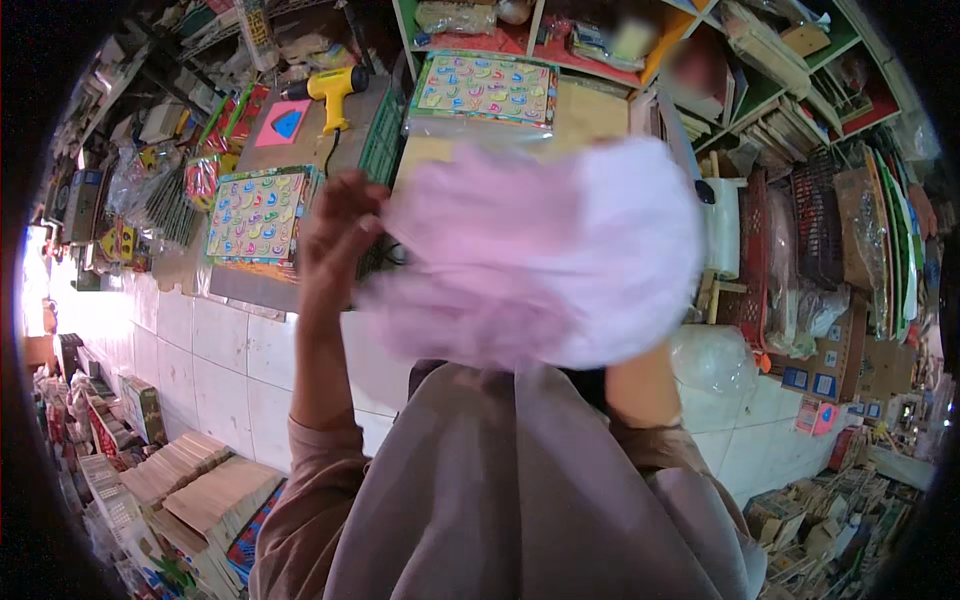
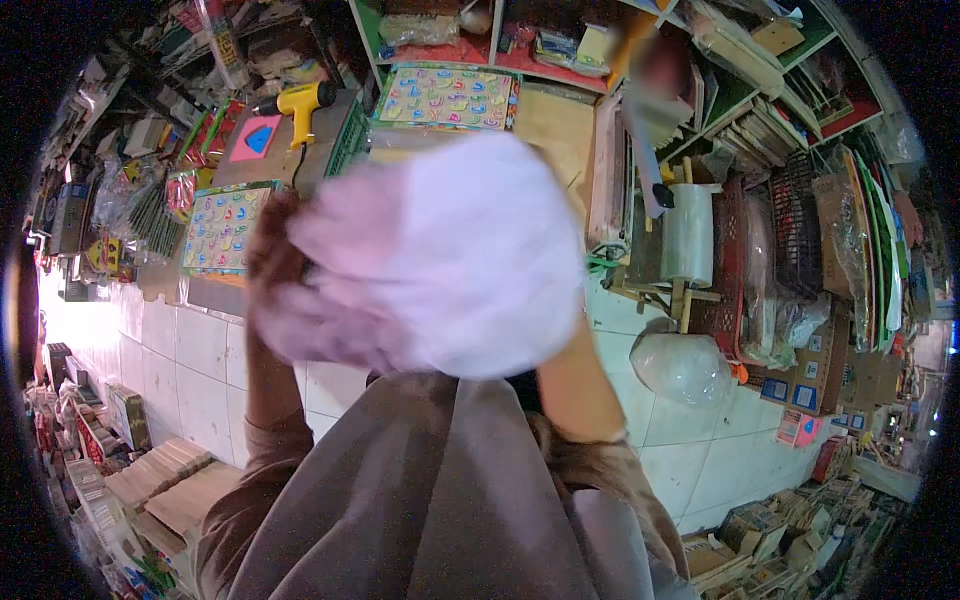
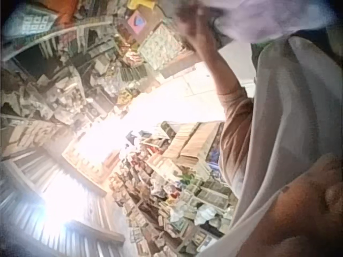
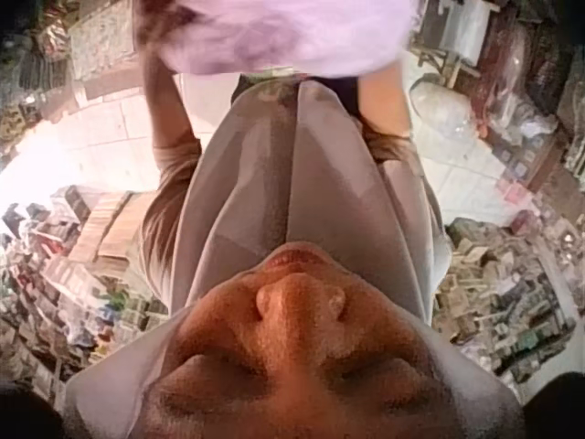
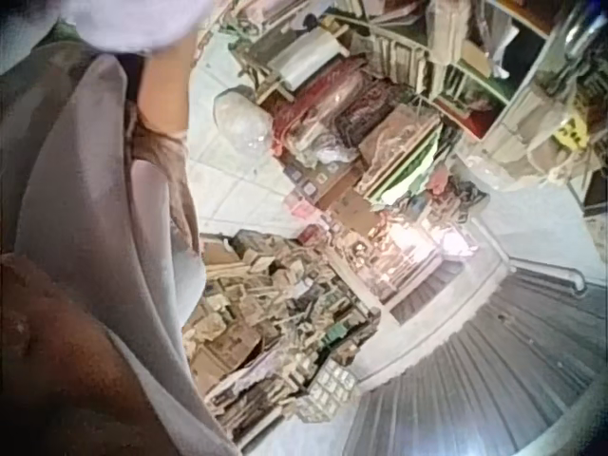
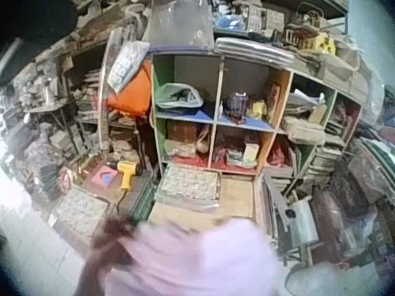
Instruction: The recorder is placing printed educational cards into plastic sleeves and wiping them clean with a cloth.
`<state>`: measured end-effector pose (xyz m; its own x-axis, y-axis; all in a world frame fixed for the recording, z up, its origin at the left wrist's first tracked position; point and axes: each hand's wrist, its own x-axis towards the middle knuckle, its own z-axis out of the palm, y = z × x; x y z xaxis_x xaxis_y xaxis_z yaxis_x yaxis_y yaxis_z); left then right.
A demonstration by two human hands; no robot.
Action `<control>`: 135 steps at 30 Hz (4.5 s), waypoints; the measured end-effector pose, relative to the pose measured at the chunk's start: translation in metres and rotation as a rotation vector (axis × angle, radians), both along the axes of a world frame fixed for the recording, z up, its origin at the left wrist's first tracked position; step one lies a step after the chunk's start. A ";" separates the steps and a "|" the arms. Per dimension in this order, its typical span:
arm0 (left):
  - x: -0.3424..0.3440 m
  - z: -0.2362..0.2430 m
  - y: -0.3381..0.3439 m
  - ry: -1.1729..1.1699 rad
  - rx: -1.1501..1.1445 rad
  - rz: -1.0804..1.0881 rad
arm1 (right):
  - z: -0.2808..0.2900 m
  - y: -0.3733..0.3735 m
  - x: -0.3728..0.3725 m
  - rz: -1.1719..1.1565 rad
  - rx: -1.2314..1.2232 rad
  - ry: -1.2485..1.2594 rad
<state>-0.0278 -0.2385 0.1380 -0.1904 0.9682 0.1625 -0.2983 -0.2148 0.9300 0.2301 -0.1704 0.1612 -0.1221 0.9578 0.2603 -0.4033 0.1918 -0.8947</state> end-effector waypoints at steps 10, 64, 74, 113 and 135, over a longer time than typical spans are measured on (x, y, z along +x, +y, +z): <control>0.037 -0.129 -0.079 0.351 -0.439 -0.337 | -0.060 -0.096 -0.028 0.362 0.313 -1.284; 0.057 -0.076 0.009 0.869 -0.983 -0.609 | -0.456 0.066 0.306 -0.779 -0.951 -0.205; 0.187 -0.032 0.115 0.623 -0.241 -0.414 | -0.211 0.055 0.276 -0.958 -0.016 -0.629; 0.126 -0.092 0.215 -0.021 -0.578 -0.487 | -0.150 -0.073 0.170 -0.554 -0.603 -0.183; 0.133 -0.081 0.221 0.858 -0.037 -0.100 | -0.163 0.026 0.192 -0.472 -0.803 0.372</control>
<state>0.1056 -0.0172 0.0566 0.0705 0.9812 0.1794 0.4942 -0.1906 0.8482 0.4219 -0.1441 -0.0015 0.2740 0.7959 -0.5399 -0.7219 -0.2007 -0.6623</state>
